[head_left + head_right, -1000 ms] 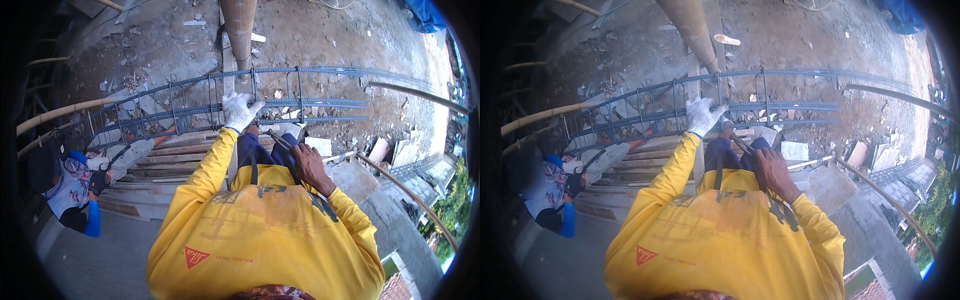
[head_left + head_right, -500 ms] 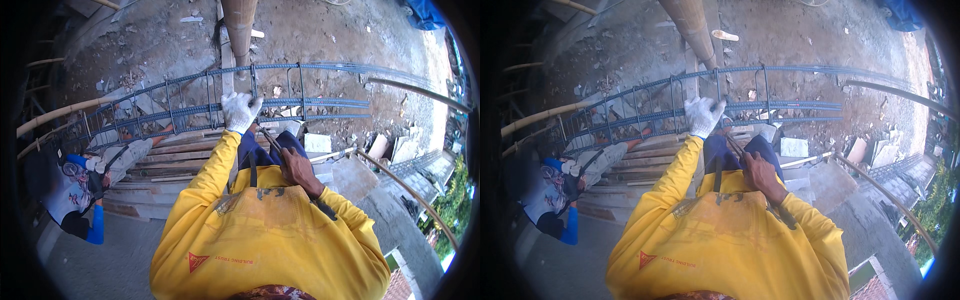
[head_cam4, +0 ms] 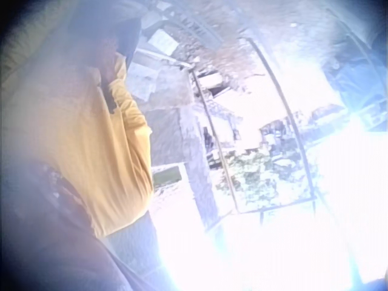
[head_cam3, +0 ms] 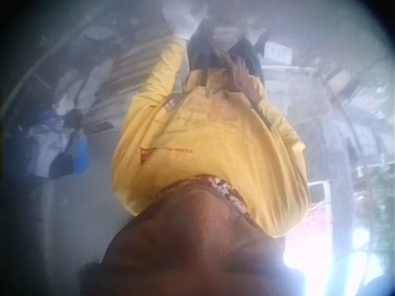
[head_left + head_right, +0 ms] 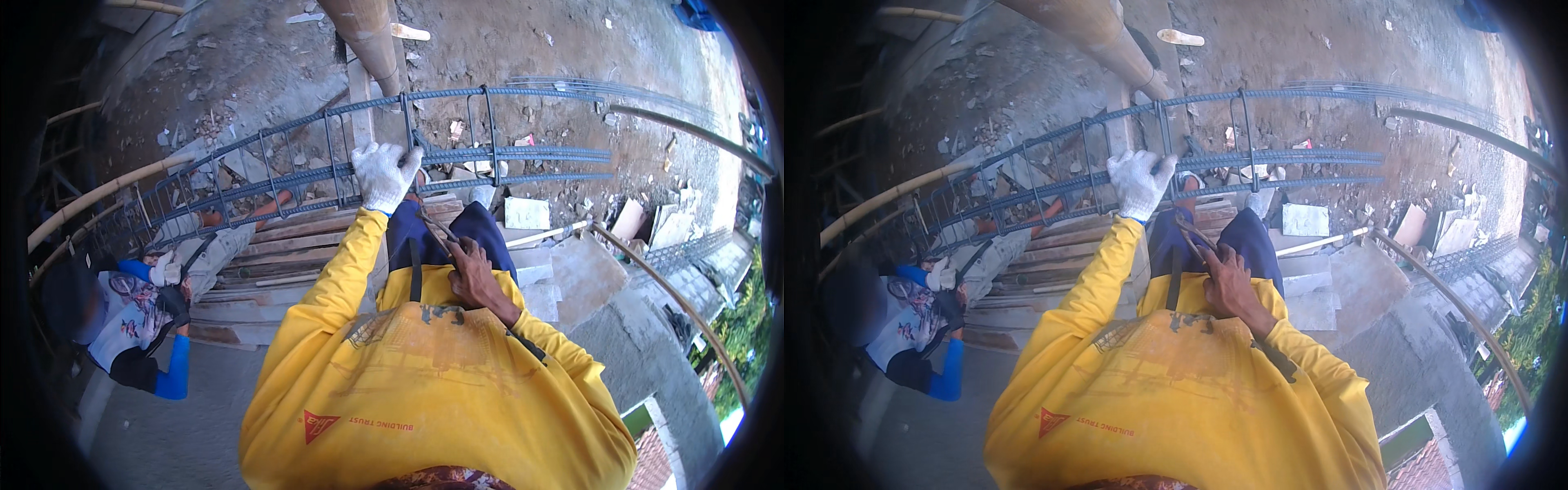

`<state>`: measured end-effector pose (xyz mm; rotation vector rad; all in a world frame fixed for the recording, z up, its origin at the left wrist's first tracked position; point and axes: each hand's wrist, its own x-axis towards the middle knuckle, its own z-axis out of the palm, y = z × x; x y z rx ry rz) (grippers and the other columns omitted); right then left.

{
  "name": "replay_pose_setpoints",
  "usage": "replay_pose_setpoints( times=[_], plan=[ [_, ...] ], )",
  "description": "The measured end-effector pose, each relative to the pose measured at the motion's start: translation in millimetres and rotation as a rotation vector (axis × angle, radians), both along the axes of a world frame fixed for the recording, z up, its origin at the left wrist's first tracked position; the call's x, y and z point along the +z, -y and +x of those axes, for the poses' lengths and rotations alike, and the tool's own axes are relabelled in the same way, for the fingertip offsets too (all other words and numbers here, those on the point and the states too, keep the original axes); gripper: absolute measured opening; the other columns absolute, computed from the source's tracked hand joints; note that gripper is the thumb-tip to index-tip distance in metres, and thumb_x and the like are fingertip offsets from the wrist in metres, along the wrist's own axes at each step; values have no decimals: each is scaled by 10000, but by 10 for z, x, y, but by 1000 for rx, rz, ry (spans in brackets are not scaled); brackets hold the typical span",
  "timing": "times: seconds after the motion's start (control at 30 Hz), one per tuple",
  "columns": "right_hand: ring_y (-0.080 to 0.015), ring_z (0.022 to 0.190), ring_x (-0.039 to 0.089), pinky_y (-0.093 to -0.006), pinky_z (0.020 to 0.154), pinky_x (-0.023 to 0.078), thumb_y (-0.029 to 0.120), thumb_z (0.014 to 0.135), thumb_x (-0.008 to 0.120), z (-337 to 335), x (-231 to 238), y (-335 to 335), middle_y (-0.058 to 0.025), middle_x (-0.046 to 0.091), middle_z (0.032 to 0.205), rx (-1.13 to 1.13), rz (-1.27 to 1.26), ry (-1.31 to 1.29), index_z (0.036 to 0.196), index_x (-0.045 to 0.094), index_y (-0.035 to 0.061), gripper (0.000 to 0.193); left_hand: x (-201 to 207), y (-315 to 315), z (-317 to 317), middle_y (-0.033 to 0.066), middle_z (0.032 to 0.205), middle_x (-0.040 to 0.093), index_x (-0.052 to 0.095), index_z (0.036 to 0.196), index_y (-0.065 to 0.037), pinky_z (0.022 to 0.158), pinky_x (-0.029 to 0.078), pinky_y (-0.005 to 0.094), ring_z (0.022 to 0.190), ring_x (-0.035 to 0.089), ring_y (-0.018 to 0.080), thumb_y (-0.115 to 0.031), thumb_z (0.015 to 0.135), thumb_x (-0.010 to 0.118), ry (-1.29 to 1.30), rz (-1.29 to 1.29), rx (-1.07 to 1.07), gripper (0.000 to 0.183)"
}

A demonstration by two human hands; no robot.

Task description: The person uses pliers to tie wire around intersections of a rebar cage on a construction site. They move along the structure, securing multiple points while another worker assists nearby.

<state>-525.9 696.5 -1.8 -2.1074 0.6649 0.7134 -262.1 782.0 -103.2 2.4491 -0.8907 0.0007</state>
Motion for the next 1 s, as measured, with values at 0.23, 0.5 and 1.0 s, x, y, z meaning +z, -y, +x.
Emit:
replay_pose_setpoints(
  times=[0.23, 0.5, 1.0],
  plan=[
    [-553, 1396, 476, -639, 1161, 426, 117, 882, 653, 65, 13, -66, -318, 439, 1595, -82, 51, 15, 1649, 446, 158, 796, -30, 18, -19, 64, 703, 648, 682, 681, -142, 831, 415, 496, 800, 647, 312, -455, 945, 790, 43, -62, -7, 424],
    [-551, 1367, 490, -697, 1090, 460, 108, 881, 685, 32, -22, -124, -290, 463, 1541, -93, 37, -25, 1672, 435, 194, 834, -39, 8, -18, 65, 694, 641, 677, 678, -140, 839, 417, 490, 797, 645, 309, -462, 949, 791, 46, -81, -5, 436],
    [-562, 1419, 412, -723, 1073, 426, 70, 890, 684, 41, -68, -261, -325, 392, 1575, -67, -46, 43, 1697, 377, 140, 866, 26, 30, -27, 58, 712, 666, 723, 712, -141, 839, 420, 485, 792, 652, 300, -450, 943, 802, 38, -69, -12, 394]
  ],
)
